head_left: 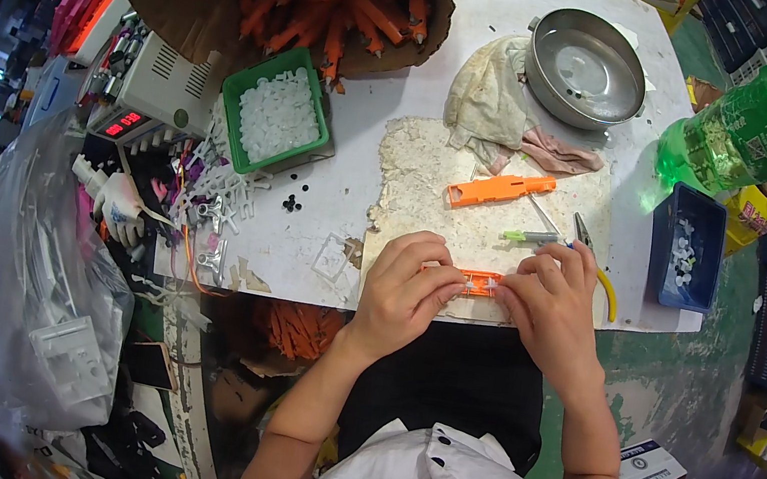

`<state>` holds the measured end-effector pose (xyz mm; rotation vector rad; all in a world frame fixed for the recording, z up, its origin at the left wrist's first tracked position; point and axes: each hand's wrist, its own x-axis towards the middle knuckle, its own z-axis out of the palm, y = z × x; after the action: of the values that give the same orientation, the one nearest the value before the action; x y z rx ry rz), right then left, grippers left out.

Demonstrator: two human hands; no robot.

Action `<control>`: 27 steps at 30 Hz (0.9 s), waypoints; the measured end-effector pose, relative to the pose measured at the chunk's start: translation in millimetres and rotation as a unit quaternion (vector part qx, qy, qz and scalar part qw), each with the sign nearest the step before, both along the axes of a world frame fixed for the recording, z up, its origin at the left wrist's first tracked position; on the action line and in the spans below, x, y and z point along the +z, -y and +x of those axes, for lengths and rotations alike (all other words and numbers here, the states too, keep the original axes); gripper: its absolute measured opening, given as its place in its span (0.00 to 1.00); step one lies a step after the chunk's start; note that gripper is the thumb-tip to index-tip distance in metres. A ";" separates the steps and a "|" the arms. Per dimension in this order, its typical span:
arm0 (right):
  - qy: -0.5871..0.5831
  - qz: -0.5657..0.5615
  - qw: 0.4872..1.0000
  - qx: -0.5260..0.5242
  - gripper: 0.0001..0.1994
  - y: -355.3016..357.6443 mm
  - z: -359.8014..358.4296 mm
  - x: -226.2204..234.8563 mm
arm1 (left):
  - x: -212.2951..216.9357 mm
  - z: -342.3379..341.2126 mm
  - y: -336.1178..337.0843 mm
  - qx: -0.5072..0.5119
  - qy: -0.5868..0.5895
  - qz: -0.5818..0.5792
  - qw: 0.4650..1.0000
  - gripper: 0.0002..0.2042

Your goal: The person assembles small orange plastic components at a cluttered workbench. They insert small white and black pieces into the orange housing, use a screwdriver to tighten internal screws, and use pliers to adjust or remove parts. The person repeatedly handles the orange device, opening and closing it to fit the internal components.

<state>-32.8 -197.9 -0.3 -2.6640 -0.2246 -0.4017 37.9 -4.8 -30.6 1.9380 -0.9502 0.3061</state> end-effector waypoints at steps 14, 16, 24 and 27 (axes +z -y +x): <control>-0.027 -0.021 0.993 0.114 0.05 11.6 18.5 0.6 | 38.4 2.8 8.1 -0.060 0.224 0.312 0.921 0.08; -0.022 -0.030 0.992 0.122 0.05 11.5 19.2 1.6 | 36.9 6.2 9.1 -0.070 0.247 0.320 0.912 0.07; 0.012 -0.032 0.992 0.119 0.05 10.7 18.9 -6.3 | 37.5 9.2 9.4 -0.106 0.173 0.347 0.916 0.07; 0.020 -0.025 0.992 0.119 0.05 10.9 18.2 -6.9 | 35.9 9.0 7.7 -0.108 0.166 0.327 0.924 0.08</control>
<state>-14.6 -208.8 -7.2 -2.6388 -0.5645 -0.3776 46.9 -12.5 5.4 2.3892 -1.6377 0.2039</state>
